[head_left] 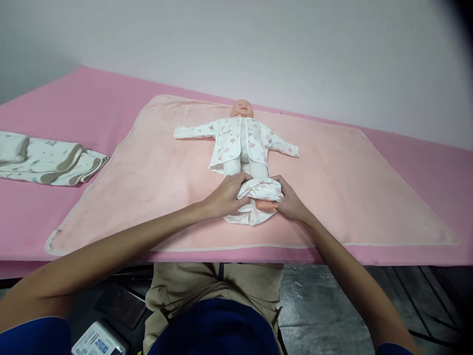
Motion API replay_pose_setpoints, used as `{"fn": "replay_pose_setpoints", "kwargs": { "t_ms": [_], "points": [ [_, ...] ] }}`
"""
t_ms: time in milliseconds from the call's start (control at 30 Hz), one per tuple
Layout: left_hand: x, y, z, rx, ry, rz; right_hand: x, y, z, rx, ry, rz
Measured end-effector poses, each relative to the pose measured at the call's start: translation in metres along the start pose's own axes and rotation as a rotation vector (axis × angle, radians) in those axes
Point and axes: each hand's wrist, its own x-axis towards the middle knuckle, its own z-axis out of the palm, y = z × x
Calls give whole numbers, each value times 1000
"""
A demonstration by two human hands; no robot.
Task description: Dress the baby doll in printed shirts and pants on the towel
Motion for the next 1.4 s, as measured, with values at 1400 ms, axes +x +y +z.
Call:
{"fn": "replay_pose_setpoints", "kwargs": {
  "t_ms": [1400],
  "points": [
    [31, -36, -63, 81, -55, 130, 76, -40, -45, -271, -215, -133]
  ]
}}
